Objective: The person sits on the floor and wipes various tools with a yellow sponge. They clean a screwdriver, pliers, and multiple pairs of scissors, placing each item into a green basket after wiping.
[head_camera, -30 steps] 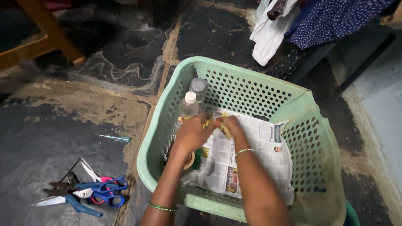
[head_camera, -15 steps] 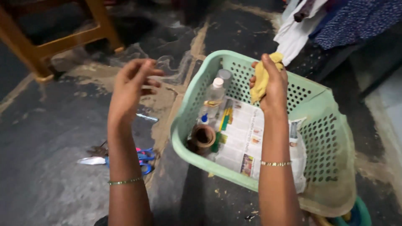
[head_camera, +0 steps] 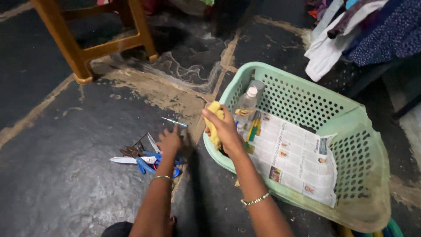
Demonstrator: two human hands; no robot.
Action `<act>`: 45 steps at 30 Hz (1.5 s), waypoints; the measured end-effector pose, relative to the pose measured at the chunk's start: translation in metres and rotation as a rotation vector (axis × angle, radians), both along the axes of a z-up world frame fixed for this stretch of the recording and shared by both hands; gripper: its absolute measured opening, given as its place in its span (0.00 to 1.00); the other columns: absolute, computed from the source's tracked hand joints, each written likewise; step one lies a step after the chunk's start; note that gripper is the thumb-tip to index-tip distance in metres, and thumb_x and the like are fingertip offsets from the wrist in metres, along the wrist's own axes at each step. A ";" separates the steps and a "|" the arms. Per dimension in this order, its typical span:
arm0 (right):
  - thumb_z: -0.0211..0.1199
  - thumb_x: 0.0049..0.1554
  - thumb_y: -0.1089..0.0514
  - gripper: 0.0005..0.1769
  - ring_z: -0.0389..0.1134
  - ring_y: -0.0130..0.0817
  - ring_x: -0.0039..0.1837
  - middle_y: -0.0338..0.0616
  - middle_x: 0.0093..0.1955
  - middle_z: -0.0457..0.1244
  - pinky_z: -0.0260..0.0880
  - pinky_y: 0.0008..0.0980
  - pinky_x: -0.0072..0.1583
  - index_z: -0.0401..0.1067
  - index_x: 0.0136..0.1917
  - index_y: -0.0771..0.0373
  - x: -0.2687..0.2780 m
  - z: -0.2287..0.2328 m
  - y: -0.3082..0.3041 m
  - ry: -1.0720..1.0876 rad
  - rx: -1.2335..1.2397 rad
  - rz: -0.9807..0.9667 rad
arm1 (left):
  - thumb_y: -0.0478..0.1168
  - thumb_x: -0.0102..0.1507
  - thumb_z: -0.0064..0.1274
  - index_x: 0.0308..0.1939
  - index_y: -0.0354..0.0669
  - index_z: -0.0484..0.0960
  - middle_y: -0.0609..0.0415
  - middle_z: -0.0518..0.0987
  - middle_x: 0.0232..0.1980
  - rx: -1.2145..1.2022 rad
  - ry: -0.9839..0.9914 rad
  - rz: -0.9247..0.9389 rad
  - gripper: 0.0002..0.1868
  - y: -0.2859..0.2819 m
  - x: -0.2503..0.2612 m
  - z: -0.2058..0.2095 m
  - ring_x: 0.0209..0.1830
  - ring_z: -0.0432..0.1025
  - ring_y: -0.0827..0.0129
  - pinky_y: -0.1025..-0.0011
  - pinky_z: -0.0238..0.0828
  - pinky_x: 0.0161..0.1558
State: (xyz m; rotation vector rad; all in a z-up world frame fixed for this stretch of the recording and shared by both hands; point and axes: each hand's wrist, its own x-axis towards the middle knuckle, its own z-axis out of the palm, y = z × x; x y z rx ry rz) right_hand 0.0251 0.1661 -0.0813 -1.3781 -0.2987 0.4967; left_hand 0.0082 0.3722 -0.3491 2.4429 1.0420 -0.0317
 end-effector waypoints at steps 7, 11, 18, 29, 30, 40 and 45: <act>0.66 0.59 0.50 0.18 0.66 0.26 0.34 0.40 0.44 0.66 0.66 0.24 0.35 0.70 0.55 0.64 0.005 -0.014 -0.022 0.019 0.067 -0.028 | 0.53 0.69 0.41 0.76 0.82 0.58 0.40 0.57 0.77 0.220 0.008 -0.061 0.30 0.008 0.047 -0.034 0.77 0.48 0.37 0.21 0.43 0.63; 0.66 0.57 0.52 0.17 0.66 0.26 0.34 0.41 0.44 0.67 0.66 0.25 0.34 0.70 0.56 0.62 0.014 -0.014 -0.029 0.041 0.023 -0.058 | 0.49 0.70 0.34 0.73 0.82 0.61 0.42 0.59 0.76 0.200 0.050 0.003 0.27 0.018 0.066 -0.055 0.77 0.50 0.42 0.25 0.52 0.60; 0.66 0.57 0.52 0.18 0.66 0.26 0.33 0.41 0.44 0.67 0.66 0.25 0.34 0.70 0.57 0.62 0.025 -0.014 -0.037 0.050 0.051 -0.101 | 0.47 0.73 0.40 0.59 0.47 0.78 0.40 0.74 0.63 0.065 -0.055 0.301 0.17 0.014 0.079 -0.073 0.61 0.72 0.44 0.47 0.73 0.55; 0.66 0.58 0.52 0.18 0.67 0.27 0.36 0.41 0.44 0.67 0.70 0.26 0.36 0.70 0.57 0.62 0.014 0.004 -0.081 -0.053 0.110 -0.147 | 0.53 0.68 0.48 0.45 0.40 0.77 0.51 0.75 0.33 -0.735 -1.052 0.523 0.19 -0.010 0.087 0.090 0.26 0.68 0.63 0.59 0.65 0.30; 0.65 0.58 0.52 0.18 0.67 0.27 0.35 0.40 0.44 0.67 0.69 0.26 0.36 0.70 0.57 0.62 0.017 0.010 -0.089 -0.033 0.134 -0.183 | 0.54 0.69 0.45 0.45 0.41 0.77 0.54 0.74 0.30 -0.812 -1.097 0.445 0.19 -0.036 0.092 0.119 0.23 0.67 0.67 0.61 0.63 0.27; 0.70 0.57 0.51 0.27 0.66 0.24 0.45 0.39 0.49 0.63 0.70 0.27 0.44 0.60 0.61 0.63 0.012 0.090 -0.181 -0.596 0.092 -0.712 | 0.42 0.70 0.40 0.56 0.36 0.70 0.33 0.79 0.47 -0.513 -1.082 -0.568 0.15 -0.314 -0.009 0.316 0.46 0.73 0.36 0.48 0.66 0.43; 0.71 0.56 0.50 0.22 0.68 0.23 0.45 0.41 0.45 0.68 0.70 0.27 0.48 0.67 0.54 0.66 -0.010 0.100 -0.229 -0.727 -0.261 -0.875 | 0.39 0.63 0.54 0.51 0.36 0.66 0.33 0.79 0.38 -0.404 -0.903 -0.777 0.18 -0.354 -0.044 0.343 0.39 0.73 0.33 0.44 0.66 0.39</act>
